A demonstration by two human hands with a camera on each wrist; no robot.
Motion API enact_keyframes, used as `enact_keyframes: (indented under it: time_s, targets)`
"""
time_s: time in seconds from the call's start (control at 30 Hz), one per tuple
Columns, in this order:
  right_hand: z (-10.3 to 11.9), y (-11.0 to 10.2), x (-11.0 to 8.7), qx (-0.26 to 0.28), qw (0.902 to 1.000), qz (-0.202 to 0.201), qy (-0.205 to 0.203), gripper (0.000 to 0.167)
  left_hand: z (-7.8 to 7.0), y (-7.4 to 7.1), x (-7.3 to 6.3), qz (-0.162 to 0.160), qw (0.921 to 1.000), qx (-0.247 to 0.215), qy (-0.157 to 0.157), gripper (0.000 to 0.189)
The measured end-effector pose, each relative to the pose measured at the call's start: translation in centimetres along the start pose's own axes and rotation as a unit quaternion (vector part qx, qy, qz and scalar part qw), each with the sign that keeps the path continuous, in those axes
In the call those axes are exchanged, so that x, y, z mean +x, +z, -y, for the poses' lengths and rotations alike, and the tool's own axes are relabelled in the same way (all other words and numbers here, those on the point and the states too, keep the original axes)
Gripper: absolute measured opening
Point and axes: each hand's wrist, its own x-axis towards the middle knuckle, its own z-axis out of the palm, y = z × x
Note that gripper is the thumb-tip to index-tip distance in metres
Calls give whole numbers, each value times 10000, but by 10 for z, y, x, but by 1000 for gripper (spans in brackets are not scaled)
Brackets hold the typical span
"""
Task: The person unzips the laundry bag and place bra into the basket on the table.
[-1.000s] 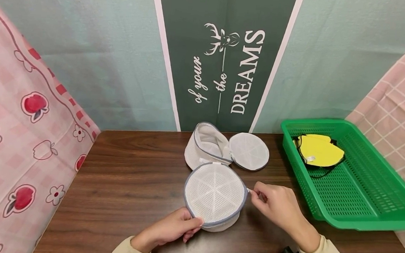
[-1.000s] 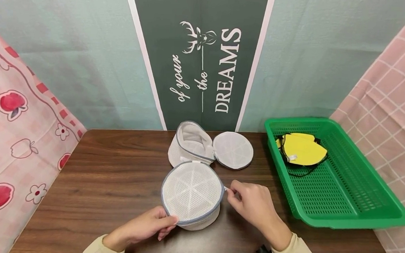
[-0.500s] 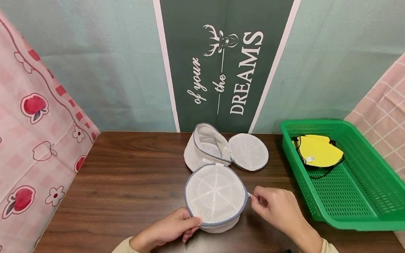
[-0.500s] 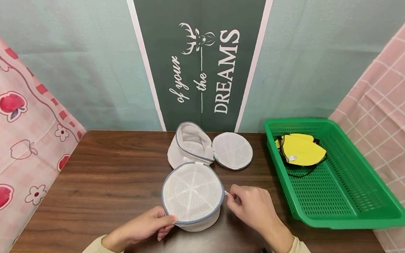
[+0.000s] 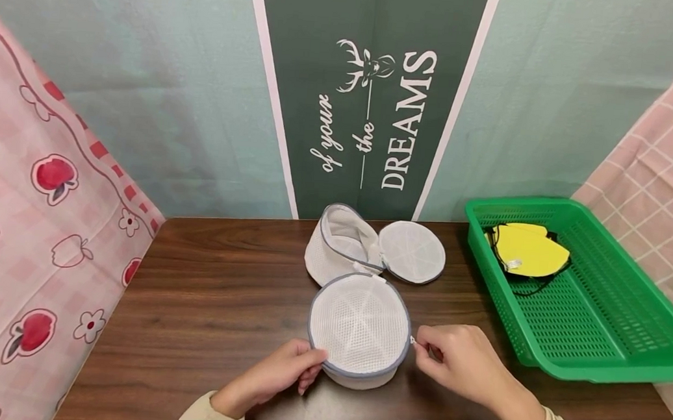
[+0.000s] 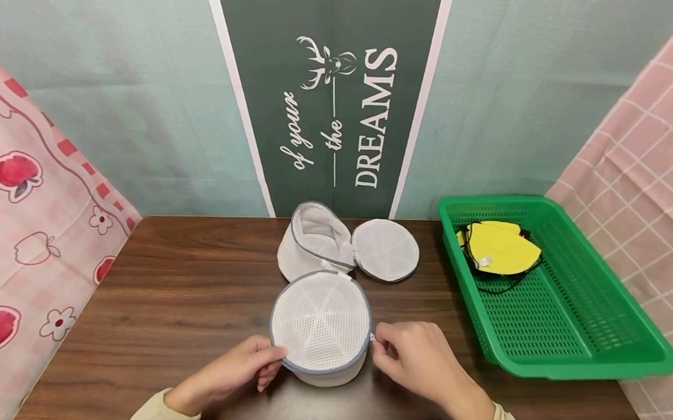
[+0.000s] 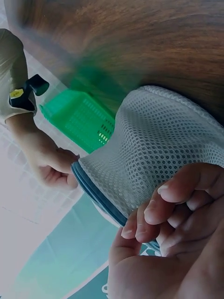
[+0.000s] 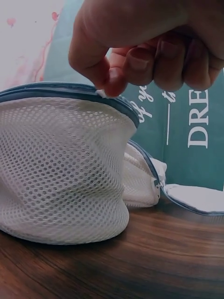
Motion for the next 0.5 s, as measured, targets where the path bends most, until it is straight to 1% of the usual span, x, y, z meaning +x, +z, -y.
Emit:
enact_keyframes:
  time_s: [0.17,0.3,0.5]
  targets:
    - [2,0,-1,213,9994,179,-191,40,-1,-3,0,-151,9997,-163,36,51]
    - [3,0,-1,387,9983,229,-357,40,-2,-5,1,-279,9993,-223,109,53]
    - [6,1,0,560,9966,304,-513,41,-1,-8,1,-453,9985,-275,99,54]
